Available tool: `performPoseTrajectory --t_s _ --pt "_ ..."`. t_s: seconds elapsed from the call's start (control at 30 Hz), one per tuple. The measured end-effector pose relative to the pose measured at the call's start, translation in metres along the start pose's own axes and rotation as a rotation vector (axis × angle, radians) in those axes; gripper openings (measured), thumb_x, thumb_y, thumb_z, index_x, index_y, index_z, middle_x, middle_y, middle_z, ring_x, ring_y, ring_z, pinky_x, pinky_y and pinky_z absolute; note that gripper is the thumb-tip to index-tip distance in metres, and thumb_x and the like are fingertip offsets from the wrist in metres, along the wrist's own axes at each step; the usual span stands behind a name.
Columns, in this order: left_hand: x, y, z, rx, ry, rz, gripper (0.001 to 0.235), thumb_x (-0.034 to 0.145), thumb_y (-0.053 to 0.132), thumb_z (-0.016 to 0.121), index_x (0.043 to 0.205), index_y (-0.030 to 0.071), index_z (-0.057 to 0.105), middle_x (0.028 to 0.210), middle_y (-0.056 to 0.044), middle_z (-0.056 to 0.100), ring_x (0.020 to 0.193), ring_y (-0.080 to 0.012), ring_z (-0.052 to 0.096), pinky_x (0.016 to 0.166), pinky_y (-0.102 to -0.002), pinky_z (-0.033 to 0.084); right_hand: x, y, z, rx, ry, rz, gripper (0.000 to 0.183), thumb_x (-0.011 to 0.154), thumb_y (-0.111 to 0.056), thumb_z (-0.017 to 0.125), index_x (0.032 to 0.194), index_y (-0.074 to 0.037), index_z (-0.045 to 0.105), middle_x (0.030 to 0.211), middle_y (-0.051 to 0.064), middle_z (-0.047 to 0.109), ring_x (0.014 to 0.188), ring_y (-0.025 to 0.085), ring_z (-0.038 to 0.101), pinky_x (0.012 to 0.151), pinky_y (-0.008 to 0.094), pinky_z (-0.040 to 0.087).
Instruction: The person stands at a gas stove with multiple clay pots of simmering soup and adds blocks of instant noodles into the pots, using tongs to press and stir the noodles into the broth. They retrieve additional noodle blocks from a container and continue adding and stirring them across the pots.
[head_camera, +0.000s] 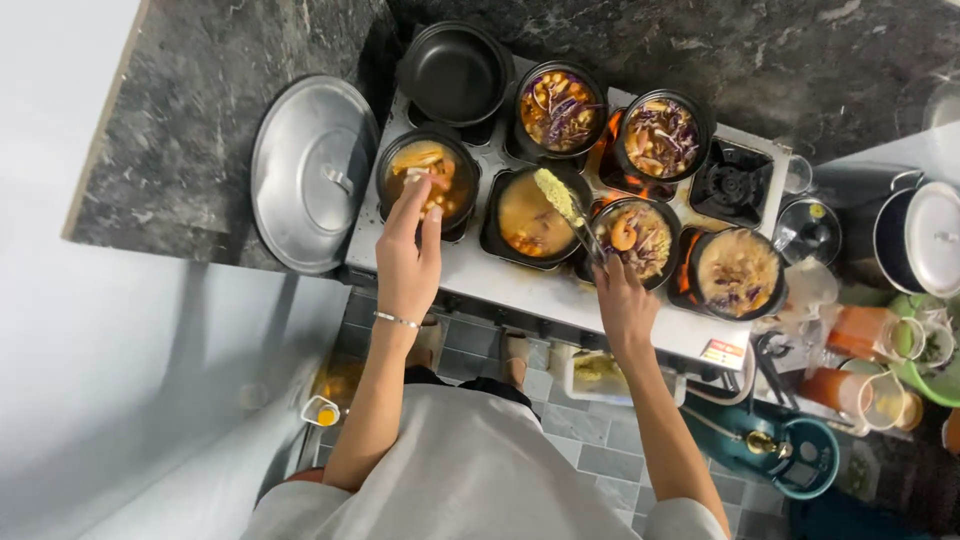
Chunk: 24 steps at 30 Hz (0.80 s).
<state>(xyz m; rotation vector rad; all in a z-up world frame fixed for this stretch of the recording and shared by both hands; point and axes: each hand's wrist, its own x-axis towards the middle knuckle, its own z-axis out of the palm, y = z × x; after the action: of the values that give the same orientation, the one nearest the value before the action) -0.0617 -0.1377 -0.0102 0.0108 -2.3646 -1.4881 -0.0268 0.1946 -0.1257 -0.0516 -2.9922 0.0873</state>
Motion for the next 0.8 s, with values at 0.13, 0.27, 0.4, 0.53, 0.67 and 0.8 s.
performPoseTrajectory --t_s 0.13,0.27,0.4,0.53,0.67,0.8 --pt "0.012 -0.008 -0.019 -0.053 -0.049 0.015 0.038 0.111 0.018 0.053 0.142 -0.003 0.057 0.146 -0.021 0.061 0.14 -0.0353 0.057 0.116 -0.041 0.045 -0.012 -0.023 -0.004 0.034 0.107 0.003 0.029 0.102 -0.032 0.067 0.115 -0.006 0.067 0.093 0.014 0.075 0.065 0.035 0.072 0.049 0.044 0.055" --pt "0.019 -0.012 -0.03 -0.103 -0.098 0.051 0.037 0.112 0.019 0.052 0.141 -0.002 0.059 0.146 -0.019 0.062 0.141 -0.0335 0.058 0.117 -0.04 0.046 -0.024 -0.043 -0.001 0.027 -0.002 0.169 0.028 0.103 -0.034 0.066 0.107 -0.006 0.067 0.084 0.017 0.074 0.067 0.04 0.071 0.053 0.048 0.055" --pt "0.027 0.006 -0.039 -0.245 -0.198 -0.077 0.042 0.108 0.023 0.051 0.143 0.0 0.057 0.144 -0.016 0.063 0.129 -0.0271 0.065 0.108 -0.035 0.051 -0.016 -0.07 -0.027 0.107 -0.053 0.34 0.028 0.099 -0.033 0.069 0.109 -0.008 0.071 0.076 0.023 0.07 0.07 0.049 0.067 0.06 0.058 0.053" --pt "0.022 -0.003 -0.037 -0.231 -0.184 0.043 0.04 0.111 0.022 0.052 0.143 -0.002 0.057 0.147 -0.018 0.061 0.14 -0.0306 0.058 0.115 -0.038 0.047 -0.019 -0.058 -0.013 0.166 -0.01 0.396 0.029 0.099 -0.035 0.07 0.102 -0.006 0.074 0.077 0.027 0.069 0.076 0.052 0.066 0.068 0.059 0.053" --pt "0.021 -0.003 -0.037 -0.27 -0.2 0.047 0.039 0.111 0.022 0.053 0.141 -0.001 0.059 0.145 -0.019 0.062 0.139 -0.0304 0.059 0.115 -0.037 0.047 -0.031 -0.023 0.015 0.323 -0.007 0.398 0.036 0.098 -0.038 0.072 0.093 -0.002 0.075 0.081 0.025 0.07 0.081 0.049 0.067 0.07 0.053 0.054" --pt "0.021 0.003 -0.04 -0.276 -0.21 0.069 0.038 0.111 0.02 0.052 0.141 -0.001 0.06 0.144 -0.019 0.064 0.139 -0.031 0.059 0.117 -0.038 0.045 -0.033 -0.018 0.01 0.575 -0.21 0.59 0.041 0.097 -0.042 0.068 0.091 -0.003 0.078 0.06 0.013 0.066 0.057 0.025 0.067 0.057 0.038 0.05"
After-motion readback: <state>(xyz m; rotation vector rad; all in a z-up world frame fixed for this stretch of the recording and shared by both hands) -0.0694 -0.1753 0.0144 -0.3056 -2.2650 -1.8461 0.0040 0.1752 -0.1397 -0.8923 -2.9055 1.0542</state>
